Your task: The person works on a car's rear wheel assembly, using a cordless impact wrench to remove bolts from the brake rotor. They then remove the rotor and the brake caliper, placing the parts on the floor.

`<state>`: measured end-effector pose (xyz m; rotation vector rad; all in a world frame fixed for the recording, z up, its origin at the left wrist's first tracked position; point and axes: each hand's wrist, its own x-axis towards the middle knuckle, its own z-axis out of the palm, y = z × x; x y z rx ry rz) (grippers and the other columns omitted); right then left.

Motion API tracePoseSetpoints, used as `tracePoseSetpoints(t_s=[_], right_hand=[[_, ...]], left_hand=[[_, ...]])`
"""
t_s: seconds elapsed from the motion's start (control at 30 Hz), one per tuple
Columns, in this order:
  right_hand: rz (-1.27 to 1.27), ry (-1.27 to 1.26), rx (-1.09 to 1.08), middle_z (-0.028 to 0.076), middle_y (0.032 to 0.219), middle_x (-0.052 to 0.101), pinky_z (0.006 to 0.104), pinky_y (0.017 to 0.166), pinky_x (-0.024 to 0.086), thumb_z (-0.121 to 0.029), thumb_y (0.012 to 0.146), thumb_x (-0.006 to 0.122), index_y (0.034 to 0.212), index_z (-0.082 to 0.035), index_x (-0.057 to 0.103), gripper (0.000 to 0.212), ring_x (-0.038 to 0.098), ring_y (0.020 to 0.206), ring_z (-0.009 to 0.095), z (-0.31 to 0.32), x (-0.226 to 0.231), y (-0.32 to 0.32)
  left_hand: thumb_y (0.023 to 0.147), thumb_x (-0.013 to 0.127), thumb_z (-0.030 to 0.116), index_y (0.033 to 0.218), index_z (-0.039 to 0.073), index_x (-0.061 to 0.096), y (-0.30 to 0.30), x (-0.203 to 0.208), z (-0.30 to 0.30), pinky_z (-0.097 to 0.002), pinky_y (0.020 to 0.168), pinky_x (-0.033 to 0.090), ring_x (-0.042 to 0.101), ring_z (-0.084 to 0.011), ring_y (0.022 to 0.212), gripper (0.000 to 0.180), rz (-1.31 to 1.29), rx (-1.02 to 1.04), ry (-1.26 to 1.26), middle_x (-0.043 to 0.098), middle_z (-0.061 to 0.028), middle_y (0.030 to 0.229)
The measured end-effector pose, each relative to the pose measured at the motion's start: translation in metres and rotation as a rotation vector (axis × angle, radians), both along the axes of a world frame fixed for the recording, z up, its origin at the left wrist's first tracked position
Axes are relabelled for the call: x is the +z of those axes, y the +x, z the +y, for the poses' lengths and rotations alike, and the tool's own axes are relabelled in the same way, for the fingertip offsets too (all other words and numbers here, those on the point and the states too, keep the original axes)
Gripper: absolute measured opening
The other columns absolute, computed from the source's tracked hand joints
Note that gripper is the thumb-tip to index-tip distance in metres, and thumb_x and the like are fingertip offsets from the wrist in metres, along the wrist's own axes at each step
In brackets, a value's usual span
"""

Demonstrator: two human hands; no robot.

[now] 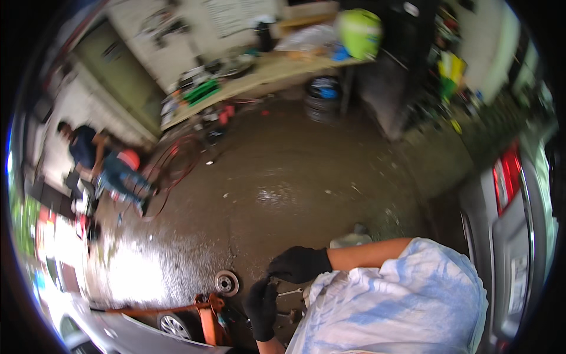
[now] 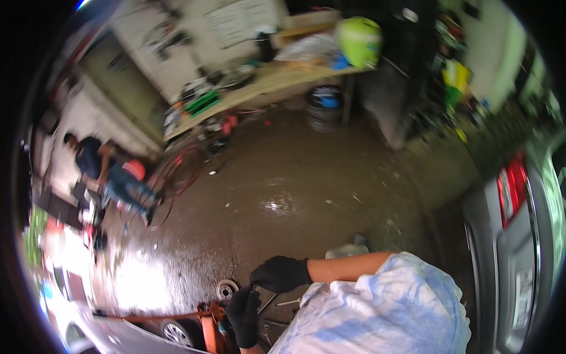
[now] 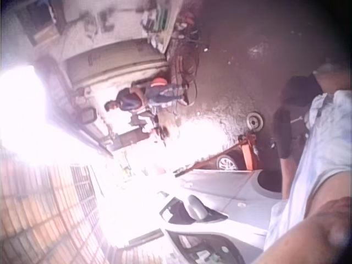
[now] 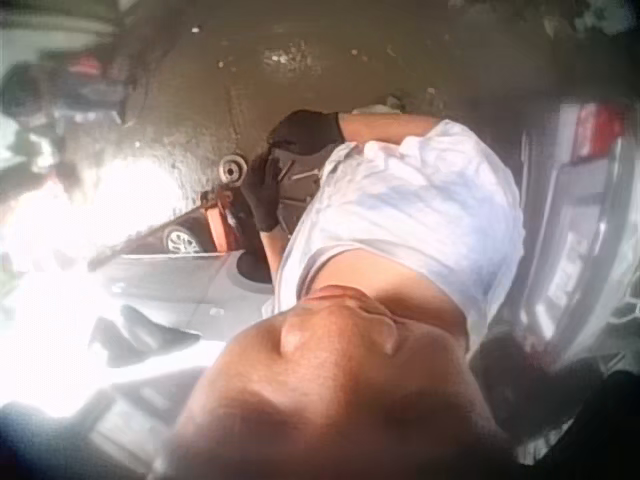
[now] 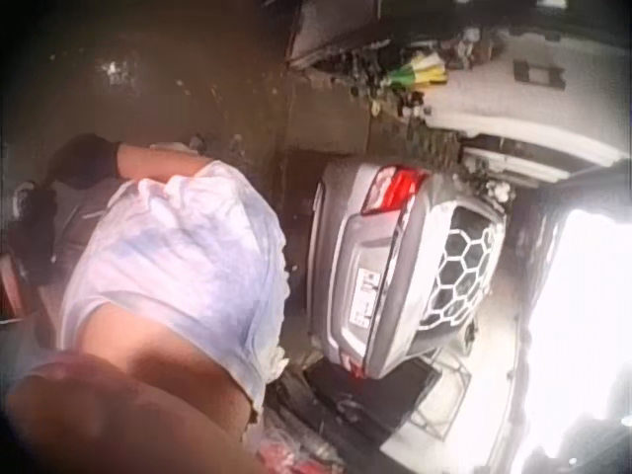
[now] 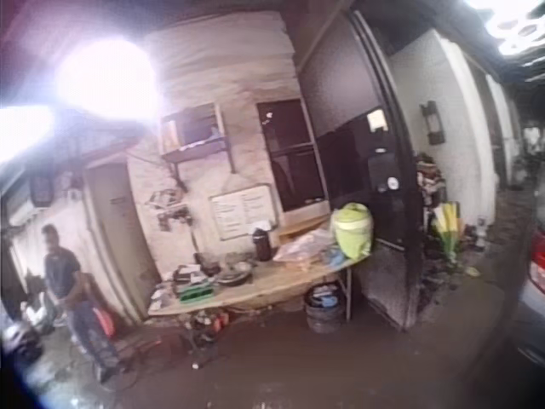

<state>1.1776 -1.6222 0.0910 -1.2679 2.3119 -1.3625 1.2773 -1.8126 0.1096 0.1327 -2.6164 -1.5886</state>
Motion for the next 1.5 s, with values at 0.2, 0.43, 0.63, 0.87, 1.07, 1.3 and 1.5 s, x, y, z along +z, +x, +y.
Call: tracePoseSetpoints(t_s=[0.2, 0.43, 0.63, 0.87, 1.07, 1.3, 1.5], right_hand=[[0.163, -0.002, -0.404, 0.011, 0.093, 0.064, 0.0429, 0.077, 0.051, -0.025, 0.088, 0.061, 0.101, -0.009, 0.066, 0.021, 0.062, 0.087, 0.032, 0.171, 0.014, 0.041], [-0.066, -0.215, -0.941, 0.013, 0.081, 0.064, 0.0358, 0.065, 0.050, -0.024, 0.089, 0.065, 0.113, -0.008, 0.065, 0.029, 0.061, 0.068, 0.026, 0.400, -0.018, 0.114], [-0.299, -0.546, -1.070, 0.003, 0.077, 0.064, 0.0231, 0.063, 0.046, -0.008, 0.092, 0.060, 0.124, 0.000, 0.057, 0.033, 0.056, 0.067, 0.006, 0.578, 0.064, 0.133], [0.030, -0.786, -1.326, 0.005, 0.082, 0.065, 0.0232, 0.064, 0.047, -0.004, 0.092, 0.058, 0.125, 0.001, 0.056, 0.034, 0.060, 0.072, 0.008, 0.683, 0.080, 0.114], [0.855, -0.376, -1.489, 0.014, 0.084, 0.066, 0.0278, 0.065, 0.050, 0.005, 0.083, 0.063, 0.113, -0.002, 0.063, 0.030, 0.063, 0.073, 0.015, 0.731, 0.139, 0.074], [1.518, -0.054, -1.228, 0.014, 0.088, 0.058, 0.0363, 0.064, 0.055, -0.004, 0.088, 0.058, 0.102, 0.003, 0.057, 0.016, 0.061, 0.067, 0.024, 0.822, 0.220, 0.040], [2.262, 0.037, -1.093, 0.016, 0.094, 0.058, 0.0417, 0.066, 0.056, -0.022, 0.099, 0.045, 0.112, 0.003, 0.047, 0.028, 0.061, 0.071, 0.027, 0.951, 0.280, -0.020]], left_hand=[[0.086, 0.066, 0.006, 0.101, -0.003, 0.067, -0.051, 0.051, 0.163, -0.0264, 0.062, 0.048, 0.061, -0.0117, 0.067, 0.018, 0.025, -0.545, -0.152, 0.066, -0.0063, 0.075], [0.085, 0.066, 0.004, 0.113, -0.002, 0.063, -0.066, 0.033, 0.385, -0.0310, 0.077, 0.051, 0.065, -0.0177, 0.085, 0.029, 0.140, -0.767, 0.035, 0.064, -0.0141, 0.107], [0.085, 0.070, 0.016, 0.118, -0.001, 0.061, -0.073, 0.025, 0.498, -0.0366, 0.080, 0.052, 0.065, -0.0294, 0.090, 0.037, 0.109, -1.108, -0.150, 0.064, -0.0186, 0.112], [0.086, 0.069, 0.027, 0.114, 0.001, 0.064, -0.112, 0.027, 0.570, -0.0385, 0.079, 0.053, 0.066, -0.0321, 0.094, 0.038, 0.120, -1.168, -0.482, 0.066, -0.0190, 0.108], [0.087, 0.066, 0.032, 0.108, 0.004, 0.066, -0.139, 0.000, 0.591, -0.0420, 0.076, 0.053, 0.065, -0.0368, 0.090, 0.035, 0.137, -1.191, -0.433, 0.067, -0.0183, 0.104], [0.086, 0.068, 0.031, 0.107, 0.004, 0.067, -0.139, -0.004, 0.634, -0.0402, 0.076, 0.054, 0.067, -0.0333, 0.087, 0.034, -0.015, -1.018, -0.360, 0.069, -0.0176, 0.101], [0.089, 0.066, 0.029, 0.110, 0.001, 0.067, -0.145, -0.051, 0.691, -0.0413, 0.088, 0.051, 0.064, -0.0350, 0.102, 0.036, -0.065, -0.788, -0.251, 0.067, -0.0210, 0.108]])
